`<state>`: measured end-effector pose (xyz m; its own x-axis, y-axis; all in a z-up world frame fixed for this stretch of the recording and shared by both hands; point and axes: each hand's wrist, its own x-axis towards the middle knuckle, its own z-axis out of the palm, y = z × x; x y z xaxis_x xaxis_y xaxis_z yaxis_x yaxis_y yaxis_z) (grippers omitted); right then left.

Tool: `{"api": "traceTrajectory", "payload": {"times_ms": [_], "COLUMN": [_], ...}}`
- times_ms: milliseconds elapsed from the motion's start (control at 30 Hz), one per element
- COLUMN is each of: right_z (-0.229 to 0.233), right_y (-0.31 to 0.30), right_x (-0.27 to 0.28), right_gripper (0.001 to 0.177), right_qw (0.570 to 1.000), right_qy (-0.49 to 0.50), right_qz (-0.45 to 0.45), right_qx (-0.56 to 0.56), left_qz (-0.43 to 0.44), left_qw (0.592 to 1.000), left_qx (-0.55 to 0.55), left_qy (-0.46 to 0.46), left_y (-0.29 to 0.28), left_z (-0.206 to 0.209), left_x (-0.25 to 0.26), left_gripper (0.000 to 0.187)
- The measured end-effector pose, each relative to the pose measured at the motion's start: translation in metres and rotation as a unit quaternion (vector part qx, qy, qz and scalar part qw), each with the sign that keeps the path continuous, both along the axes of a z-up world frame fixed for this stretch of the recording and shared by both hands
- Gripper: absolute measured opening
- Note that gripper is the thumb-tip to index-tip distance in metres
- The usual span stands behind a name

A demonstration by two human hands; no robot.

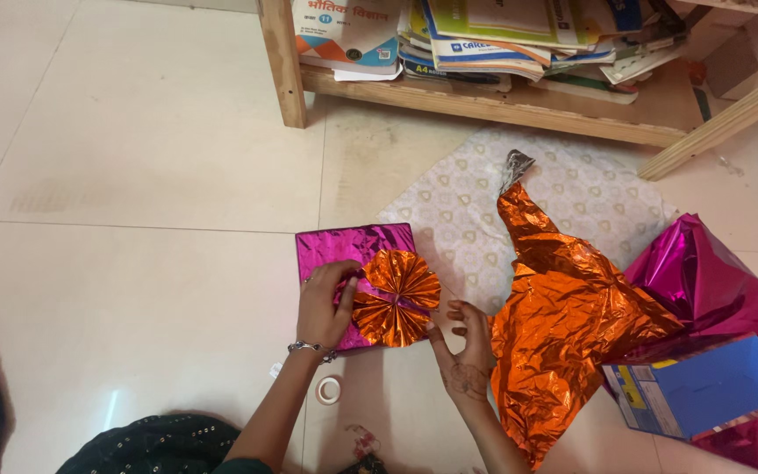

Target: The person sits on the floor and wraps a small box with pink metallic paper. They secure the paper with clear tape, then attach an orange paper rosette to the top of the wrapped box using tape. The finished gift is set aside, and the person picks up another box to begin wrapping.

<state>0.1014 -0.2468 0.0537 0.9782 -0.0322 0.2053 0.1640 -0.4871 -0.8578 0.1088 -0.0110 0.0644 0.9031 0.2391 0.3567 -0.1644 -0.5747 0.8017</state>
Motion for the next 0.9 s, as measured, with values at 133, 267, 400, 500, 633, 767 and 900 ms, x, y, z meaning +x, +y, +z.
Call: {"api": "traceTrajectory", "payload": {"times_ms": [133,267,400,500,633,767,900], "right_z": [0.013,0.015,0.012,0.011,0.011,0.011,0.011], "right_y": [0.003,0.003,0.003,0.005,0.005,0.003,0.000], "right_x": [0.001,0.005,0.006,0.007,0.007,0.005,0.004], "right_gripper": [0.050,0.052,0.037,0.028,0.023,0.020,0.020], "right_qw": [0.994,0.995,0.988,0.989,0.985,0.975,0.963], "right_qy": [-0.061,0.011,-0.066,-0.064,-0.089,-0.148,-0.188], "right_qz": [0.021,0.055,0.084,0.082,0.077,0.070,0.058], "right_qx": [-0.083,-0.088,-0.111,-0.109,-0.127,-0.153,-0.186], "left_qz": [-0.033,-0.060,-0.076,-0.087,-0.073,-0.057,-0.048], "left_qw": [0.999,0.995,0.993,0.992,0.994,0.995,0.995], "left_qx": [0.011,0.028,0.047,0.055,0.066,0.067,0.069], "left_qy": [-0.018,0.075,0.079,0.066,0.055,0.049,0.045], "left_y": [0.004,0.004,0.006,0.006,0.005,0.002,0.002], "left_z": [0.003,0.004,0.004,0.002,-0.003,-0.010,-0.017], "left_x": [-0.005,-0.004,-0.003,-0.002,0.000,0.000,0.000], "left_gripper": [0.041,0.038,0.046,0.048,0.032,0.018,0.012]}}
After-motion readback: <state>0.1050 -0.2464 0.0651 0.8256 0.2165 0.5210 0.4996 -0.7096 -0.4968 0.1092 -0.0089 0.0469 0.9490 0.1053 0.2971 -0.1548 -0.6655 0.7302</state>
